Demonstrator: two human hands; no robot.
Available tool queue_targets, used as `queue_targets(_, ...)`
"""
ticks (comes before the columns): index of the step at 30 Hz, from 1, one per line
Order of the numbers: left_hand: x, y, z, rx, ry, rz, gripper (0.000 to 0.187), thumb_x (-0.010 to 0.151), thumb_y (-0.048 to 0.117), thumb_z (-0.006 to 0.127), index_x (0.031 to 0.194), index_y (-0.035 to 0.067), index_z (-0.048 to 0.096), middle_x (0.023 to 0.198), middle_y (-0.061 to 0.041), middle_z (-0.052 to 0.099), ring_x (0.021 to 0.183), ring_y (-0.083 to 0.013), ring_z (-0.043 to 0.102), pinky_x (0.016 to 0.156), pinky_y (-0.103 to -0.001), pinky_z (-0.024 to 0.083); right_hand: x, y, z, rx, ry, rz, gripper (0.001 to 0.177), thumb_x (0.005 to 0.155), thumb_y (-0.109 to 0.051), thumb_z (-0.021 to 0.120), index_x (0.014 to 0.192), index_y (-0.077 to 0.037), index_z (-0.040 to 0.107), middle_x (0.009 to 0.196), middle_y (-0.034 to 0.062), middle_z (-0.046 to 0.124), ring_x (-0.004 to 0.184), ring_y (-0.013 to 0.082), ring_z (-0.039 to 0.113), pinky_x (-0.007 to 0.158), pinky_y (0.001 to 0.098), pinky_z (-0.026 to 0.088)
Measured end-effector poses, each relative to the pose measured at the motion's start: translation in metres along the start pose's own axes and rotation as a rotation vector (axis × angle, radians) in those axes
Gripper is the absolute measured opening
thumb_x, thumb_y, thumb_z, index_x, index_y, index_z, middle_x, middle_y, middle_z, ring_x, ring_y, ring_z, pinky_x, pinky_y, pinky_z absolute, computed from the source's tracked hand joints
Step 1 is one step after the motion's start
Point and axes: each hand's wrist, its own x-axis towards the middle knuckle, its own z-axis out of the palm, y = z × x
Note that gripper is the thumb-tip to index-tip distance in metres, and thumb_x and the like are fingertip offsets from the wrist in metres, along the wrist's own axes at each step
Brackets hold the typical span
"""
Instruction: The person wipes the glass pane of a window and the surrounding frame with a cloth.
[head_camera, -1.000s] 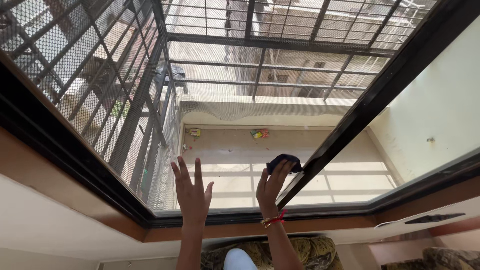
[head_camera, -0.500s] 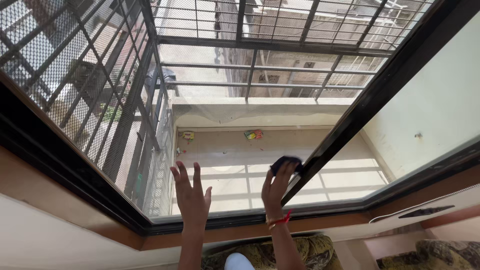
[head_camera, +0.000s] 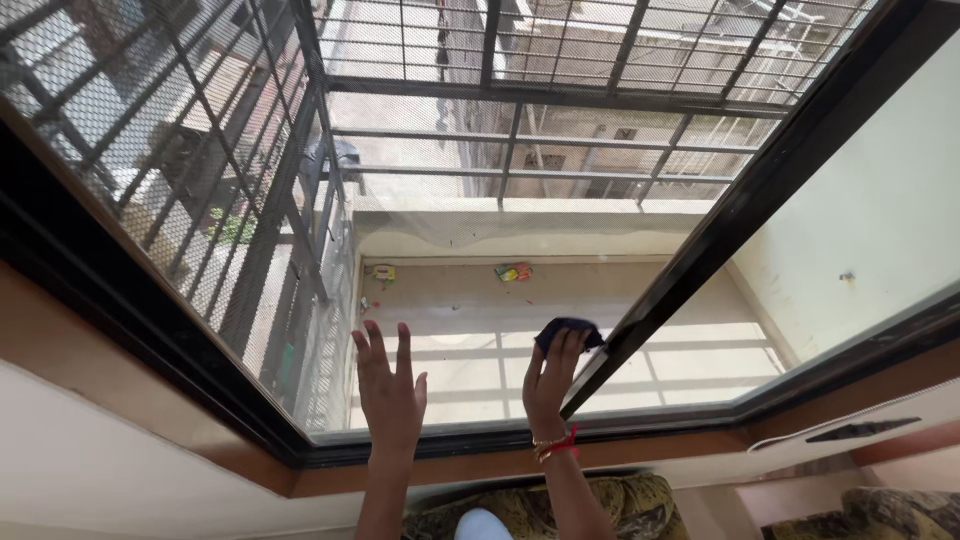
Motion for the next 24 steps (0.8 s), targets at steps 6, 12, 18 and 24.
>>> queue_targets(6,0.001,-0.017,-0.022,0.039,-0.165,0.045,0.103,0.076,0.027,0.084,0.16,0.023,0.023,0.169,-0.015,0.011,0.155,-0.0365,0.016,0.12,-0.057,0.029,-0.012,0.016,0.024,0.079,0.143,0.018,0.04,0.104,-0.004,0.06,0.144,0.002,0.055,0.135,0.0297,0.043,0.121,0.0386,0.049,0.105,0.0418,0.044)
queue_targets(12,0.014,-0.061,-0.055,0.165,-0.261,0.229,0.087,0.082,0.027,0.073,0.157,0.02,0.029,0.168,-0.013,0.013,0.155,-0.0338,0.019,0.12,-0.065,0.026,-0.013,0.006,0.044,0.131,0.137,-0.119,0.028,0.101,-0.003,0.06,0.129,-0.006,0.063,0.119,0.0187,0.052,0.111,0.0315,0.052,0.095,0.036,0.047)
queue_targets(18,0.06,-0.149,-0.137,0.747,-0.211,0.416,0.059,0.095,0.033,0.06,0.151,0.023,0.043,0.164,-0.007,0.037,0.151,-0.0314,0.037,0.121,-0.054,0.034,0.018,0.042,0.003,0.023,0.183,0.019,0.04,0.104,0.001,0.052,0.143,-0.001,0.062,0.123,0.0183,0.043,0.104,0.0273,0.05,0.084,0.037,0.047)
queue_targets(24,0.088,-0.183,-0.145,1.016,-0.452,0.571,0.077,0.098,0.061,0.042,0.162,0.021,0.025,0.17,0.0,0.008,0.154,-0.0305,0.02,0.12,-0.054,0.032,0.03,0.019,-0.001,0.273,0.077,0.248,0.046,0.103,-0.008,0.056,0.148,-0.001,0.052,0.123,0.0159,0.038,0.09,0.0219,0.048,0.073,0.0335,0.043)
